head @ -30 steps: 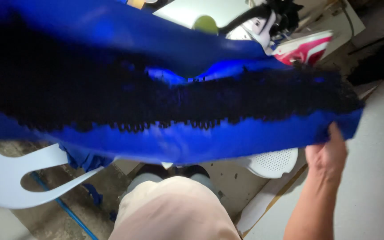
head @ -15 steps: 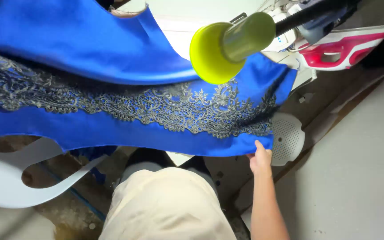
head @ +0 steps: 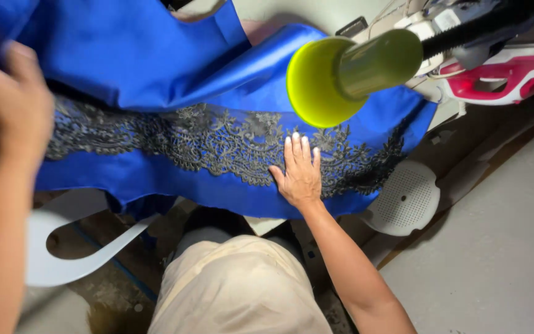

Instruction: Smoothing and ironing a piece of blue fabric on a workstation in a sewing factory.

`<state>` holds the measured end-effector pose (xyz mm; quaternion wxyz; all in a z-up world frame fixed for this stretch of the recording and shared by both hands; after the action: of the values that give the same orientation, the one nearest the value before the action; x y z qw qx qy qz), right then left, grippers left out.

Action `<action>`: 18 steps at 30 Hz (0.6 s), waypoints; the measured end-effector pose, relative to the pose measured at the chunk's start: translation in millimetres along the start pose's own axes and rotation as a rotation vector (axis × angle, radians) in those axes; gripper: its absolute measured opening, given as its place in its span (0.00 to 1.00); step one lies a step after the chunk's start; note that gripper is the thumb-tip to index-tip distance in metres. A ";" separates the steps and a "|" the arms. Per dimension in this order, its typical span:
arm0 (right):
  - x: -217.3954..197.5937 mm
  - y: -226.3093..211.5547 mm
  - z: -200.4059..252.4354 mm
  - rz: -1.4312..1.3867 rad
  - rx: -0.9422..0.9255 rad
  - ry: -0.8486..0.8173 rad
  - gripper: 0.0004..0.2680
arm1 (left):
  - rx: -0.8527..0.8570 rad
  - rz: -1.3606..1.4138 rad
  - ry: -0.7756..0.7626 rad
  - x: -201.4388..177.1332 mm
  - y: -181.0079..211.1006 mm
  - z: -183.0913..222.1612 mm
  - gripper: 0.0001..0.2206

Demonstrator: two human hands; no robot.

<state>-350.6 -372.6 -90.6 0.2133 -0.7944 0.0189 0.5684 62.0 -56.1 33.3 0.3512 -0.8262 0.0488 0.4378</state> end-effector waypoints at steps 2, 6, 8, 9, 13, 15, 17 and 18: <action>2.2 4.0 2.5 -0.012 0.028 -0.066 0.28 | 0.028 0.752 0.240 -196.7 64.5 0.4 0.11; 7.9 4.5 6.0 0.029 0.006 -0.041 0.29 | 0.445 0.850 0.397 -171.4 273.6 98.6 0.08; 11.9 8.5 5.6 0.000 0.013 -0.062 0.29 | 0.561 0.936 0.192 -134.5 351.0 105.8 0.10; 12.6 7.9 6.6 0.001 0.015 -0.069 0.29 | 0.560 0.942 0.186 -139.8 347.2 97.2 0.10; 14.2 12.9 6.4 -0.032 0.046 -0.114 0.30 | 0.627 0.686 -0.141 -124.3 360.2 79.7 0.34; 12.8 21.3 9.7 -0.056 0.054 -0.140 0.30 | 0.614 0.689 -0.105 -126.8 358.3 81.0 0.35; 11.5 46.5 13.5 -0.065 0.143 -0.169 0.33 | 0.576 0.688 0.026 -132.6 354.6 79.7 0.36; 7.4 63.5 15.0 -0.052 0.148 -0.168 0.33 | 0.578 0.700 0.034 -132.8 354.4 76.9 0.36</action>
<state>-378.8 -423.2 -121.4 0.2868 -0.7264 0.0222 0.6242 -209.8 -303.6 -85.0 0.3974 -0.6350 0.4510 0.4851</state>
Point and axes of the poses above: each hand's wrist, its own z-axis away from the middle knuckle, its own x-axis out of the palm, y = z × x, the point moved 9 cm from there along -z, towards the middle knuckle, and after that the axes turned 12 degrees about -z, right-handed, at the moved point
